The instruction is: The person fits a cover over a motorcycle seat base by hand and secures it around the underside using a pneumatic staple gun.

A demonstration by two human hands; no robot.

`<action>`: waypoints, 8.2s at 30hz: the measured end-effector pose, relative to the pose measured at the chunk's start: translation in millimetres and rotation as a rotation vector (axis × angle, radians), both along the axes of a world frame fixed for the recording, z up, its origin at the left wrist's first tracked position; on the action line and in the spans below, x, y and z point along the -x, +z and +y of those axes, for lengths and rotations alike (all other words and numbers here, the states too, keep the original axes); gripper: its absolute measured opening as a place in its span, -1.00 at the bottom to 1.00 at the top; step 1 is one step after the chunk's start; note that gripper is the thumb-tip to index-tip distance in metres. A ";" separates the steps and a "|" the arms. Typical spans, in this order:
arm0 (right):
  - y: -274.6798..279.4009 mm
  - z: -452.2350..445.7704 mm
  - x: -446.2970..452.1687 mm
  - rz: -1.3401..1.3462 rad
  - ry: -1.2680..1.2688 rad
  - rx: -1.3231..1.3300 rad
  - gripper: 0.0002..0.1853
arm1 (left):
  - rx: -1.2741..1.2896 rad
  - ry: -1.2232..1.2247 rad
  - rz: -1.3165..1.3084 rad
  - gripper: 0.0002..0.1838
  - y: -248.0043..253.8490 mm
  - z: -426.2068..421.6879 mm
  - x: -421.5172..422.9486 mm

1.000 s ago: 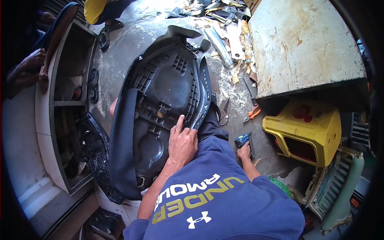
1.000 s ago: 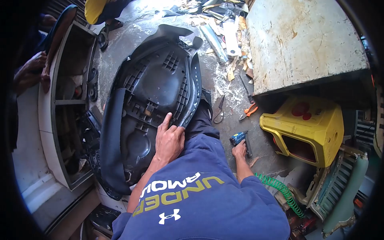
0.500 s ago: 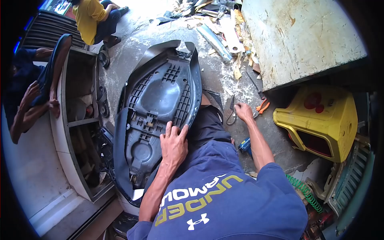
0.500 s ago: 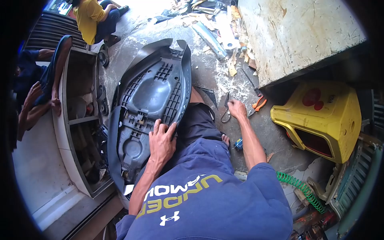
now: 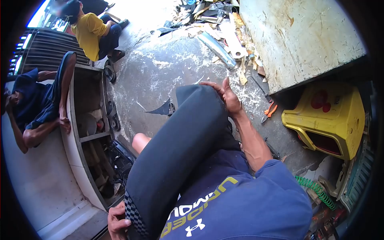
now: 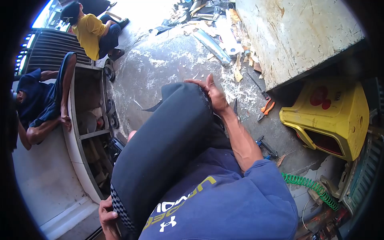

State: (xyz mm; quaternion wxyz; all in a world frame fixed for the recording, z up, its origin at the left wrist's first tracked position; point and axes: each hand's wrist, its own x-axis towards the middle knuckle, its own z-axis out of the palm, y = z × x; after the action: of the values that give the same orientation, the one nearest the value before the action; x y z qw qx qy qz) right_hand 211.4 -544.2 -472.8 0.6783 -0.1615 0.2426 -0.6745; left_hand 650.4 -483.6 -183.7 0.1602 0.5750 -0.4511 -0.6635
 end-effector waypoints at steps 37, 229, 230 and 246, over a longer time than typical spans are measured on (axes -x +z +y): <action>65.5 -10.1 -60.6 1.075 0.158 0.099 -0.60 | -0.257 0.067 0.385 -0.47 -248.3 -103.9 177.9; 138.7 65.6 -52.9 1.803 0.584 -0.733 -0.61 | 1.140 -0.401 -0.564 -0.81 -286.5 -9.2 205.4; 133.6 68.6 -50.1 1.804 0.576 -0.738 -0.61 | 1.145 -0.403 -0.558 -0.81 -287.2 -7.6 206.3; 95.3 60.6 -50.1 1.940 0.726 -0.611 -0.65 | 1.143 -0.424 -0.672 -0.79 -295.8 -4.5 208.7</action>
State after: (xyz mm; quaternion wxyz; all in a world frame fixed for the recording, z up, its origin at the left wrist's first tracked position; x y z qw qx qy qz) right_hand 261.6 -483.6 -377.5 0.3678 -0.5133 0.7721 0.0715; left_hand 441.7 -488.2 -479.4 0.1567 0.4742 -0.8573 -0.1248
